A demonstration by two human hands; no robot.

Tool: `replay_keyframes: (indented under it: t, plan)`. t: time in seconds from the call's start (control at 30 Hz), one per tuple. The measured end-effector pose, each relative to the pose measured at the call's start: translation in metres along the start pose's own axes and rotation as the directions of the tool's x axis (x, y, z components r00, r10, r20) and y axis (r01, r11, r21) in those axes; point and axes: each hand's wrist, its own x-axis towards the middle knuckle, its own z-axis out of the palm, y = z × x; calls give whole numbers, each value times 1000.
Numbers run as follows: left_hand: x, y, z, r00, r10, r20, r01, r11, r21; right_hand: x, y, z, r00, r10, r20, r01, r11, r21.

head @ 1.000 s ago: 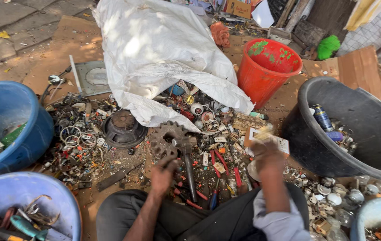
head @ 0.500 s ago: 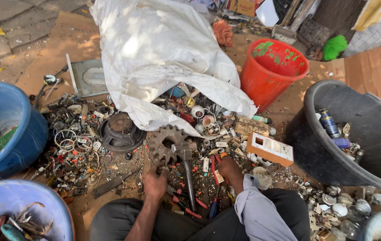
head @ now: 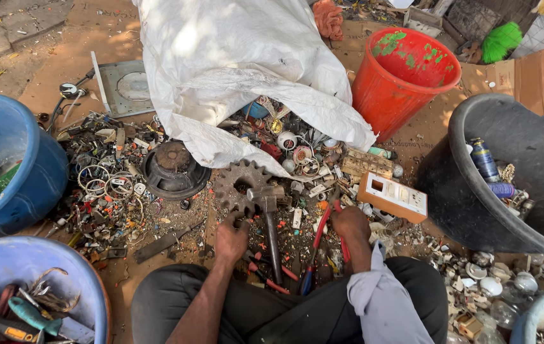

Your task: The person sits on the ground and uses a hammer and pliers to disassemble a metal gear. They repeatedly strike the gear to loosen components and use pliers to extract small metal pieces, placing them into a blue bucket.

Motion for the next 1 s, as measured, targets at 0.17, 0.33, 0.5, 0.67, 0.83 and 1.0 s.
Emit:
replay_keyframes:
  t: [0.17,0.33,0.5,0.67,0.83,1.0]
  plan:
    - [-13,-6,-6,994,-103,18,103,994,28,29,16,13,993,54,-106,-65,992,-108]
    - [-25,-3,-15,999,-40,-16,40,999,4,53,25,43,899,-267,-348,177,947,-267]
    - [-22,1,-8,992,-124,7,124,992,36,40,1,81,566,-809,-160,668,564,-486]
    - [-14,1,-6,999,-19,30,18,999,48,5,-21,58,837,-541,78,471,642,-605]
    - [-11,12,-9,970,-211,119,200,975,99,-28,-34,20,903,-423,81,428,902,-58]
    - [-16,38,-15,920,-30,390,220,865,-451,-67,-35,19,797,-603,34,432,609,665]
